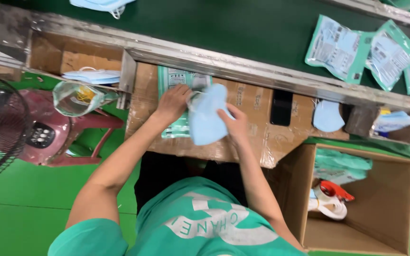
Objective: The recorder is picking up face masks from a conveyor belt and placing them into individual plastic packaging sleeves.
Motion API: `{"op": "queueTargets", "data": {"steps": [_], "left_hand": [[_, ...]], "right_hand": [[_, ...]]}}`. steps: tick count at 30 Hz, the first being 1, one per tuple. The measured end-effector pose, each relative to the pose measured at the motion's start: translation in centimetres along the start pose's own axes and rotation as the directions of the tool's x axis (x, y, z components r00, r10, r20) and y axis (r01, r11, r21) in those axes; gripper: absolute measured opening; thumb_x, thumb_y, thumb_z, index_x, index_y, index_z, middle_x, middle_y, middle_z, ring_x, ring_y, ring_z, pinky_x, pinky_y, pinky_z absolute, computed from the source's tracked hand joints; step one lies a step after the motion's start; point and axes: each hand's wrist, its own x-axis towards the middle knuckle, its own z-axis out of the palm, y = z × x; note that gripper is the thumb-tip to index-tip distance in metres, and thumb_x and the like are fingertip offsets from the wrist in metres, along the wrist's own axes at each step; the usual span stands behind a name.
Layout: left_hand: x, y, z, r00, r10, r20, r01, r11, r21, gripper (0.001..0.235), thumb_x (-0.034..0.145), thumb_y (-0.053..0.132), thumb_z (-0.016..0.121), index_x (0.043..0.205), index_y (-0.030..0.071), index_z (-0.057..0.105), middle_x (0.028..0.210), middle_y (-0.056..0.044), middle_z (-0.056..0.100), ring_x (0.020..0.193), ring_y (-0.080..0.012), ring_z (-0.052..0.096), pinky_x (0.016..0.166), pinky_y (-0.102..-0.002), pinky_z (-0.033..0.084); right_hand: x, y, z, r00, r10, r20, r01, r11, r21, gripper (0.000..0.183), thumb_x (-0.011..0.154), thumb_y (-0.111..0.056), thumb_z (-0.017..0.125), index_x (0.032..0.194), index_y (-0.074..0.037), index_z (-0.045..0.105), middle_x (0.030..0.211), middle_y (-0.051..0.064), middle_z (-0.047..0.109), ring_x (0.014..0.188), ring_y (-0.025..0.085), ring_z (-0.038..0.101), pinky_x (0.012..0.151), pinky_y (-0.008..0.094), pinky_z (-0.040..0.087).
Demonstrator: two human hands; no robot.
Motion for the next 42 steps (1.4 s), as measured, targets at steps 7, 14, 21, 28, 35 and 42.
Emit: {"op": "queueTargets", "data": {"steps": [7,14,21,28,35,42], "left_hand": [[0.6,6.2,-4.9,0.968,0.036,-0.247,-0.086,0.977,-0.195,0.018,0.079,-0.003,0.068,0.097,0.001,0.065,0.092,-0.011,0.060,0.088,-0.0315,0.062,0.072,-0.042,0.054],[1.2,10.1,-7.2,0.935,0.001,-0.355,-0.095,0.964,-0.247,0.018,0.081,-0.001,0.073,0.097,-0.001,0.066,0.096,-0.013,0.065,0.089,-0.0321,0.065,0.075,-0.041,0.054],[-0.8,14.7,-6.8,0.943,-0.071,-0.324,-0.088,0.888,-0.451,0.031,0.086,0.004,0.079,0.112,-0.002,0.063,0.113,-0.015,0.062,0.103,-0.0330,0.062,0.092,-0.041,0.050],[-2.9,13.0,-0.7,0.782,-0.594,0.185,0.342,0.162,-0.925,0.062,0.090,0.014,0.076,0.143,0.000,0.046,0.136,-0.015,0.059,0.123,-0.0227,0.059,0.108,-0.035,0.047],[-0.7,15.2,-1.3,0.652,-0.735,0.187,0.373,0.097,-0.923,0.049,0.093,0.012,0.076,0.133,-0.008,0.055,0.128,-0.014,0.064,0.116,-0.0224,0.061,0.103,-0.036,0.049],[-1.8,14.7,0.1,0.759,-0.571,0.312,0.463,0.137,-0.876,0.043,0.094,0.011,0.074,0.129,-0.008,0.059,0.124,-0.014,0.066,0.111,-0.0233,0.062,0.100,-0.037,0.050]], "right_hand": [[-1.0,-6.1,2.0,0.996,0.090,-0.002,-0.088,0.976,0.201,0.028,0.087,-0.009,0.075,0.113,-0.007,0.066,0.099,0.003,0.073,0.091,0.009,0.066,0.081,0.025,0.054],[-4.2,-6.4,0.7,0.975,-0.207,-0.079,0.115,0.775,-0.621,0.023,0.083,-0.013,0.087,0.092,0.001,0.071,0.091,0.010,0.064,0.084,0.019,0.063,0.076,0.033,0.051],[-5.1,-7.5,-0.2,0.938,-0.231,-0.260,0.163,0.952,-0.259,0.025,0.084,-0.011,0.080,0.106,0.000,0.075,0.107,0.006,0.067,0.098,0.018,0.066,0.084,0.031,0.053],[-5.0,-8.3,-0.7,0.978,-0.202,-0.048,0.167,0.902,-0.398,0.047,0.078,-0.013,0.085,0.119,0.000,0.066,0.116,0.006,0.063,0.102,0.015,0.061,0.091,0.029,0.050],[-5.6,-4.9,-0.2,0.977,0.115,-0.178,-0.051,0.942,0.330,0.039,0.098,-0.006,0.070,0.134,0.003,0.057,0.118,0.011,0.063,0.109,0.019,0.063,0.093,0.034,0.056],[-6.1,-4.3,-0.2,0.973,0.232,-0.007,-0.183,0.785,0.592,0.029,0.092,-0.007,0.066,0.119,0.003,0.067,0.111,0.014,0.075,0.095,0.021,0.076,0.080,0.036,0.066]]}}
